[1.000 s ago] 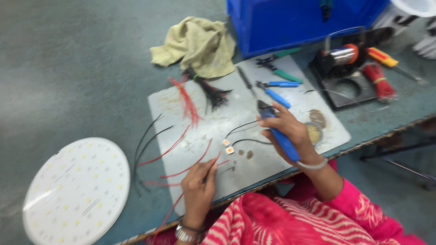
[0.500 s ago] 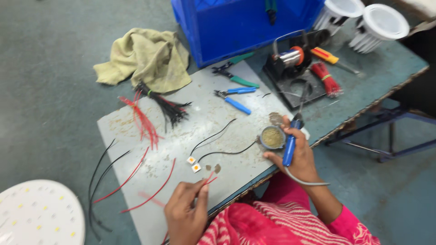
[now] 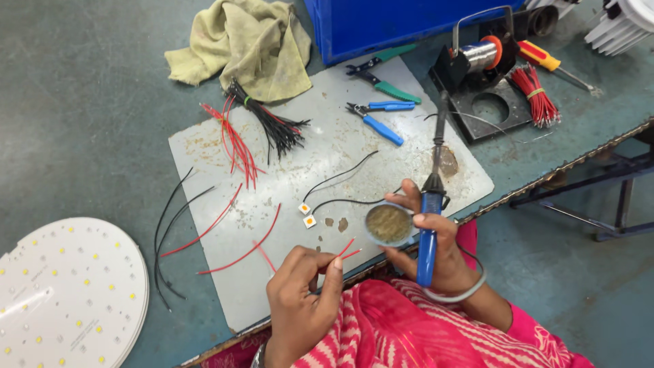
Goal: The person solders red and black wires to small LED modules on a workbench. They use a soldering iron and solder to attach the wires, then place the completed modules on a circular LED panel. The person repeats this process for multiple LED modules.
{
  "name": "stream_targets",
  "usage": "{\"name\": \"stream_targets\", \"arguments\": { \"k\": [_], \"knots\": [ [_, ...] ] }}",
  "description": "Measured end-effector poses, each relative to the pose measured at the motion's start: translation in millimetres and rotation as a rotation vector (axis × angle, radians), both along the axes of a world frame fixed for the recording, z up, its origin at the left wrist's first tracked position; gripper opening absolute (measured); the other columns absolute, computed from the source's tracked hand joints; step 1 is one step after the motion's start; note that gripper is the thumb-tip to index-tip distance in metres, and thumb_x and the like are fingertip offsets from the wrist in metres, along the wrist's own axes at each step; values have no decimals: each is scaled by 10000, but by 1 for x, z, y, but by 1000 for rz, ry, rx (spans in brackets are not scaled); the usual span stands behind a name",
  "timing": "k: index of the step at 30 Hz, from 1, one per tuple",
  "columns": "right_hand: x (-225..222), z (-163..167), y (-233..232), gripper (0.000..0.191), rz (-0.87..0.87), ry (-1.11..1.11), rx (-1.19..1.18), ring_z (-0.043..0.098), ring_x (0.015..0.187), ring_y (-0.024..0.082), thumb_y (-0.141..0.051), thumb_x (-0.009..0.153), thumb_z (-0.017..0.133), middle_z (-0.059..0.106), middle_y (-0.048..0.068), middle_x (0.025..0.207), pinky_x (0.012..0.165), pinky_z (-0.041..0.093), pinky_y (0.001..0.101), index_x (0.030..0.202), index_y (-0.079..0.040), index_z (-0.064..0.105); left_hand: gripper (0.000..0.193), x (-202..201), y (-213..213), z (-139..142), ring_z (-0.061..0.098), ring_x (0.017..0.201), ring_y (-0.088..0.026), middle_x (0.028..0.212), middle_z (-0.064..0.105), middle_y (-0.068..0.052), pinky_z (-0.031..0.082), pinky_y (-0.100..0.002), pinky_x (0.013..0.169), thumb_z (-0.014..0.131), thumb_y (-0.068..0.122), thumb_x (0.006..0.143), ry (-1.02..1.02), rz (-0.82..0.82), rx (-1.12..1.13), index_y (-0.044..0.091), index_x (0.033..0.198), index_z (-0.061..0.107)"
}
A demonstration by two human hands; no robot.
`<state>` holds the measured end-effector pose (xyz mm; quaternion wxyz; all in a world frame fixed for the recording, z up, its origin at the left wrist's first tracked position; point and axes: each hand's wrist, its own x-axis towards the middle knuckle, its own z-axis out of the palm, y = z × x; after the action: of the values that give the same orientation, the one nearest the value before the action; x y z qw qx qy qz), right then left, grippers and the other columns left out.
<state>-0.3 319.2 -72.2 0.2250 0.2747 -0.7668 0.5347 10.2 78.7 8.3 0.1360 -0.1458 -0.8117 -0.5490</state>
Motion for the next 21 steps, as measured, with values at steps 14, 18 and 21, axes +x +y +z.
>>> {"name": "stream_targets", "arguments": {
  "k": [14, 18, 21],
  "knots": [
    [7, 3, -19, 823, 245, -90, -131, 440, 1489, 407, 93, 859, 763, 181, 279, 1676, 1091, 568, 480, 1394, -245, 236, 82, -3, 4, 14, 650, 660, -279, 757, 615, -102, 497, -394, 577, 725, 70, 841, 35, -101, -138, 32, 797, 667],
    [9, 6, -19, 821, 240, -88, -82, 447, 1484, 419, 92, 857, 764, 183, 290, 1672, 1089, 558, 481, 1392, -237, 234, 86, -3, 4, 12, 648, 646, -282, 747, 614, -102, 496, -400, 572, 726, 80, 836, 27, -88, -159, 32, 790, 673],
    [9, 8, -21, 823, 255, -83, -71, 440, 1488, 425, 92, 859, 763, 182, 295, 1668, 1096, 550, 487, 1396, -236, 231, 85, -4, 4, 10, 654, 647, -278, 747, 617, -102, 501, -399, 572, 724, 81, 831, 18, -72, -159, 29, 787, 671]
  ]
}}
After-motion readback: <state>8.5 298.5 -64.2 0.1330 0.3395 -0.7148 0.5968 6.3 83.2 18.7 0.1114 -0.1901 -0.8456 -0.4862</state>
